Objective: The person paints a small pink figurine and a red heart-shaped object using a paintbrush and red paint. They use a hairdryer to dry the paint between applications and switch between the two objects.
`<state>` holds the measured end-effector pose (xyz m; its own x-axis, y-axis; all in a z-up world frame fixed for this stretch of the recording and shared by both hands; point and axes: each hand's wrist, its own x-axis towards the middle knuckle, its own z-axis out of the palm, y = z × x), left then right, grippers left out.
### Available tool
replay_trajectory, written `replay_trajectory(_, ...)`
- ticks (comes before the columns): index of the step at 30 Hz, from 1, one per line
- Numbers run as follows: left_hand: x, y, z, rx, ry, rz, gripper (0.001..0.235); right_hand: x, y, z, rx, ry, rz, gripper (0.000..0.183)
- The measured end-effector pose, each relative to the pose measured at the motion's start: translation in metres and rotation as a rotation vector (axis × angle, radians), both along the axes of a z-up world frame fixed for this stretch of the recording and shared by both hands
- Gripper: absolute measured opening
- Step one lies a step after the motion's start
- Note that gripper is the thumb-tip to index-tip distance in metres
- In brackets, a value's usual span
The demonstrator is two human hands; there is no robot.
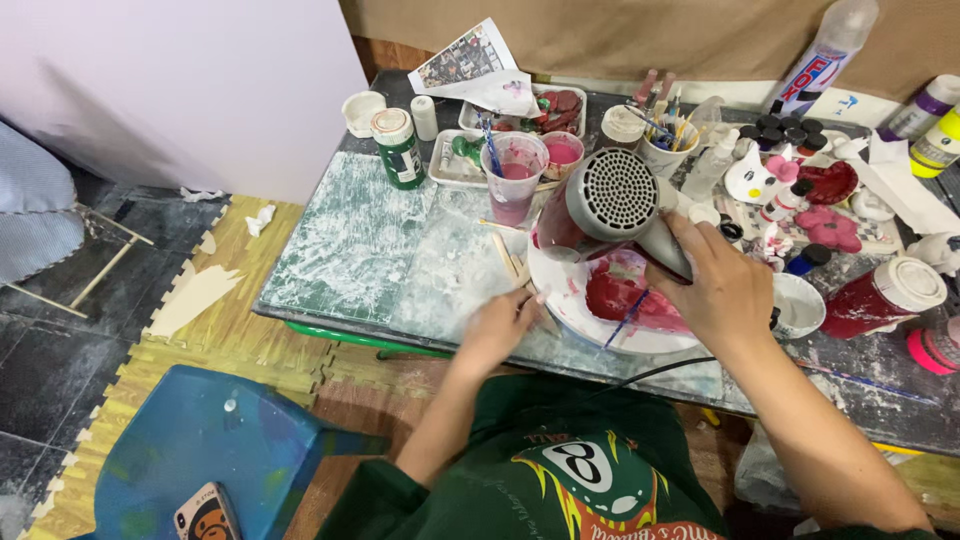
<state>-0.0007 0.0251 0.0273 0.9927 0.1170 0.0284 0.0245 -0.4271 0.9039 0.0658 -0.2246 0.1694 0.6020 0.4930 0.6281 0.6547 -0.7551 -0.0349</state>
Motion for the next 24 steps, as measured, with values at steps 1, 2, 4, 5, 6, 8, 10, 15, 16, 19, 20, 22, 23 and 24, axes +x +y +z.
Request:
replay_trajectory(1, -0.001, -0.005, -0.007, -0.11, -0.061, -0.011, 0.036, 0.001, 0.002, -0.001, -0.014, 0.002, -0.018, 0.069)
replay_trajectory(2, -0.001, -0.005, -0.011, -0.111, -0.065, 0.005, 0.036, 0.002, 0.004, -0.001, -0.032, -0.007, -0.022, 0.069)
replay_trajectory(4, -0.005, -0.008, -0.013, -0.117, -0.074, 0.036, 0.035, 0.004, 0.006, -0.003, -0.07, -0.028, -0.029, 0.07)
replay_trajectory(5, -0.008, -0.01, -0.011, -0.087, -0.041, 0.048, 0.036, 0.004, 0.006, -0.004, -0.09, -0.048, -0.023, 0.069)
replay_trajectory(6, -0.011, -0.011, -0.008, -0.056, -0.008, 0.059, 0.037, 0.003, 0.008, -0.006, -0.11, -0.069, -0.017, 0.069)
replay_trajectory(8, -0.013, -0.012, -0.001, -0.044, 0.007, 0.069, 0.037, 0.004, 0.009, -0.007, -0.151, -0.092, 0.012, 0.072)
replay_trajectory(10, -0.017, -0.017, 0.002, -0.083, -0.021, 0.065, 0.036, 0.001, 0.007, -0.009, -0.194, -0.087, 0.057, 0.08)
replay_trajectory(15, -0.021, -0.024, 0.005, -0.069, 0.003, 0.072, 0.037, -0.002, 0.011, -0.011, -0.218, -0.098, 0.101, 0.08)
replay_trajectory(16, -0.022, -0.025, 0.005, -0.068, 0.017, 0.083, 0.038, -0.002, 0.012, -0.01, -0.216, -0.109, 0.111, 0.081)
replay_trajectory(19, -0.023, -0.029, 0.005, -0.06, -0.013, 0.072, 0.038, -0.005, 0.011, -0.008, -0.227, -0.055, 0.078, 0.08)
replay_trajectory(20, -0.023, -0.029, 0.005, -0.029, -0.005, 0.072, 0.039, -0.005, 0.009, -0.007, -0.191, -0.006, 0.026, 0.076)
replay_trajectory(22, -0.025, -0.03, 0.005, 0.033, 0.014, 0.074, 0.04, -0.003, 0.001, -0.007, -0.118, 0.094, -0.077, 0.067)
replay_trajectory(23, -0.027, -0.03, 0.006, 0.041, 0.011, 0.074, 0.041, -0.002, -0.003, -0.007, -0.035, 0.08, -0.099, 0.068)
replay_trajectory(24, -0.028, -0.03, 0.007, 0.048, 0.009, 0.074, 0.043, -0.001, -0.01, -0.007, 0.048, 0.065, -0.121, 0.068)
